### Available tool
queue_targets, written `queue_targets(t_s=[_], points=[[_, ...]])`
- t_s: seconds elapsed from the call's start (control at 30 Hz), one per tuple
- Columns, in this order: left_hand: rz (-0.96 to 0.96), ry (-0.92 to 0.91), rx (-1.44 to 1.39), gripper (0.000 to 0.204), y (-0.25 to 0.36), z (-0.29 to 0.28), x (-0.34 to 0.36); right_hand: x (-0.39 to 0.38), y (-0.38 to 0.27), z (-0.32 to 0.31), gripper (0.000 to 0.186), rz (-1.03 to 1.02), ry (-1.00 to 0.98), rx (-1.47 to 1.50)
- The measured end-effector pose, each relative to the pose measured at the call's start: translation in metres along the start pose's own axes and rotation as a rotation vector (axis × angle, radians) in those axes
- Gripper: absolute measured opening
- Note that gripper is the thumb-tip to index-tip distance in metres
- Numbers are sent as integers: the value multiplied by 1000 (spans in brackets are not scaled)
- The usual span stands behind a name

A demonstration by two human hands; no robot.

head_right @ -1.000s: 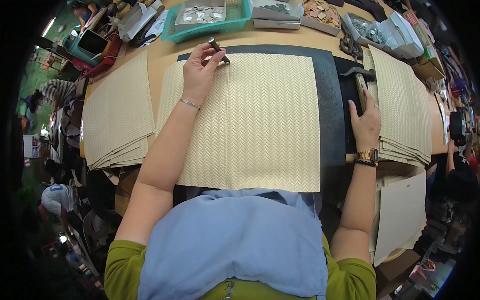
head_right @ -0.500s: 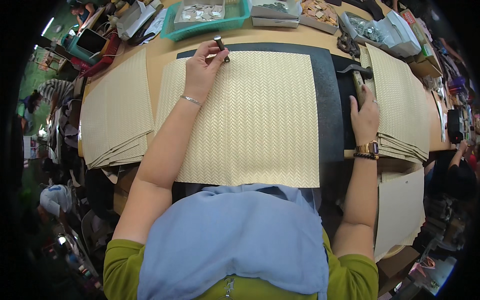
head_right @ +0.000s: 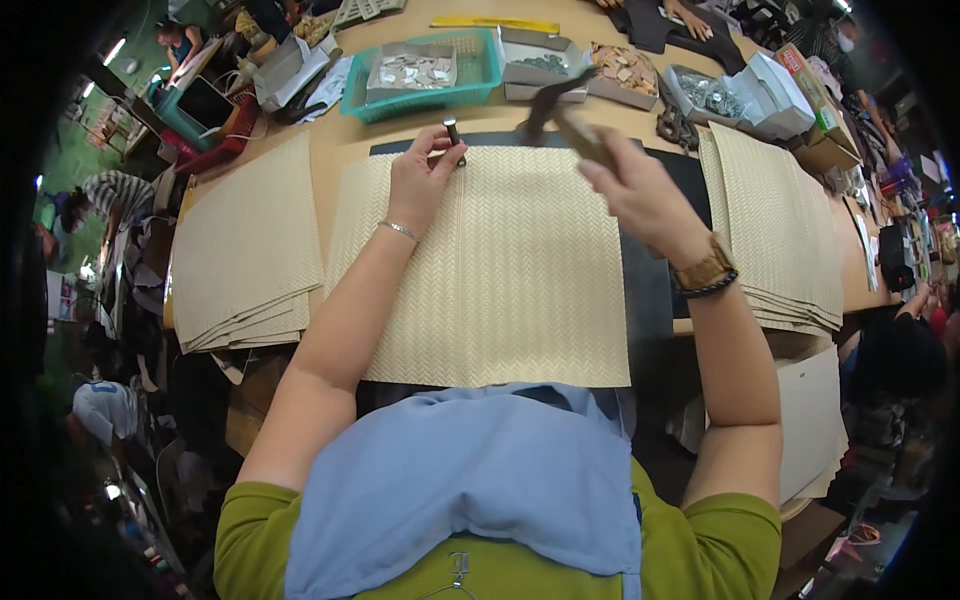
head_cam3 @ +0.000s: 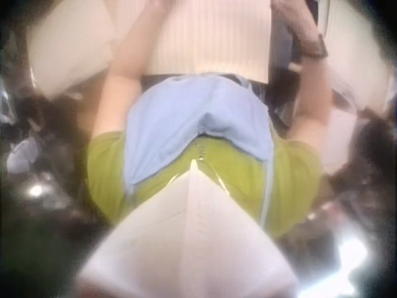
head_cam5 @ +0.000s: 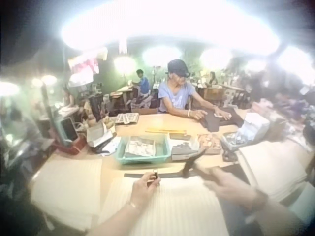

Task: The person hammers metal components onto leather sheets using a punch tool and a hammer. The person positions a metal punch over a mark on the leather, strikes it with the hammer, and repeats this for several marks across multiple leather pieces, occasionally reaching for new metal components from trays.

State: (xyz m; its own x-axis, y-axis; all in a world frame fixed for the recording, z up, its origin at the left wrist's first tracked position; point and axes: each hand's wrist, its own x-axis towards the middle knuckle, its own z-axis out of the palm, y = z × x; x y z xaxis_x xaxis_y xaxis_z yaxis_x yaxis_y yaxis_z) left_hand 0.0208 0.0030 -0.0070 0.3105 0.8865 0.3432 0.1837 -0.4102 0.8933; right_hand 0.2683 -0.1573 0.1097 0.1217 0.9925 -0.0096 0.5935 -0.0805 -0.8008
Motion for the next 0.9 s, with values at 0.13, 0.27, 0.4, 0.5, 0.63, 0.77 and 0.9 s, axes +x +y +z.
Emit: queue_targets(t_s=[0.13, 0.27, 0.4, 0.5, 0.63, 0.77, 0.9], points=[[7, -5, -17, 28, 3, -1, 1, 24, -55, 7, 44, -440, 119, 5], [23, 9, -10, 28, -1, -2, -3, 44, -92, 22, 32, -725, 317, 394], [18, 15, 68, 27, 3, 0, -2, 44, -41, 46, 24, -379, -17, -291], [62, -19, 53, 24, 5, -4, -6, 34, -45, 25, 32, -354, -92, -248], [45, 25, 123, 20, -6, -5, -1, 5, 17, 0, 40, -146, 186, -190], [-59, 208, -405, 15, -10, 2, 10, -45, 96, -36, 41, -123, 530, -624], [-206, 369, -612, 14, -23, -27, 19, -76, 101, 3, 43, -152, 423, -591]])
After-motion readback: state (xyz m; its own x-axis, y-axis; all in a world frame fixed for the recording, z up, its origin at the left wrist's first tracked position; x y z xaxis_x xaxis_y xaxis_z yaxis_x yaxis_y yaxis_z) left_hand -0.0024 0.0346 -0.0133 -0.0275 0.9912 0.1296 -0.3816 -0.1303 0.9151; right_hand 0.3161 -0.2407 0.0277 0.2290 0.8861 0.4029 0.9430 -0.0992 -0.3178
